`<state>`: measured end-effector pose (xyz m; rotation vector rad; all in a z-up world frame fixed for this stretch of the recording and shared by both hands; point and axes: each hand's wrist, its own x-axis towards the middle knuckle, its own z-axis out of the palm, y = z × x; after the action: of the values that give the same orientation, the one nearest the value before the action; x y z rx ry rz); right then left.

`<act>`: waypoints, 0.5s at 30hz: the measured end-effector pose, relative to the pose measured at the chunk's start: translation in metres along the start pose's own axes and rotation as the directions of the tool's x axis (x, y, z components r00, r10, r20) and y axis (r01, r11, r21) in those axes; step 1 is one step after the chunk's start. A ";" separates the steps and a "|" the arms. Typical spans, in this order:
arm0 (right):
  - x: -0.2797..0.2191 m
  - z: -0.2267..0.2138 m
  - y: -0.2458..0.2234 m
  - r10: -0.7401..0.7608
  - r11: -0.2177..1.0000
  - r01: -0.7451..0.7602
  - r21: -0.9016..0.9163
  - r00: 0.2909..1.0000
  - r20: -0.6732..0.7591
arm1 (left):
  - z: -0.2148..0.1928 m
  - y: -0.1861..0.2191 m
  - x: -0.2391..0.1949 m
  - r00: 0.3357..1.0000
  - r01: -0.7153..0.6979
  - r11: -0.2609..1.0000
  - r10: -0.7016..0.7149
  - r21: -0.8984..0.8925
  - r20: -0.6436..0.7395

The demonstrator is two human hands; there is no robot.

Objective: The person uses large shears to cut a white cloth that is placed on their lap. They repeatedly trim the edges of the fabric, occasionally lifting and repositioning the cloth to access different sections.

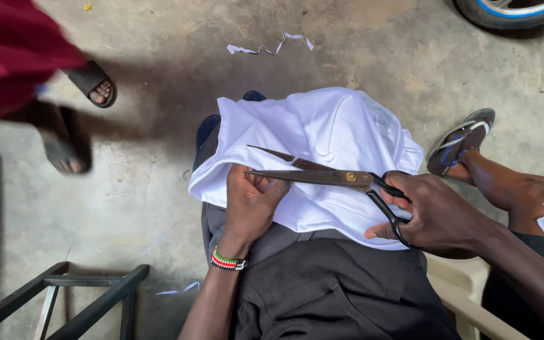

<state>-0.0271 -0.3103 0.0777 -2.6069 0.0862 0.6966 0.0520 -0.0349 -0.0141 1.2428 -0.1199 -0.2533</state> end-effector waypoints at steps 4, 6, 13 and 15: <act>0.007 0.005 0.005 -0.031 0.999 0.031 -0.011 1.000 0.001 | 0.000 0.009 -0.004 0.999 -0.036 0.993 0.037 -0.109 0.015; 0.016 0.007 0.005 -0.075 0.993 0.075 -0.086 0.997 0.008 | 0.001 0.023 -0.005 1.000 -0.016 0.998 0.017 -0.054 0.024; 0.028 0.006 -0.015 -0.085 0.987 0.088 -0.133 0.996 0.030 | -0.012 0.027 -0.020 0.996 -0.073 0.994 0.068 -0.085 -0.055; 0.031 0.007 -0.018 -0.184 0.973 0.179 -0.147 0.983 -0.023 | -0.016 0.033 -0.024 0.995 -0.057 0.998 0.057 0.011 -0.079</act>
<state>-0.0006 -0.2896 0.0645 -2.7212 -0.1964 0.6107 0.0363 -0.0039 0.0127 1.2541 -0.0884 -0.1540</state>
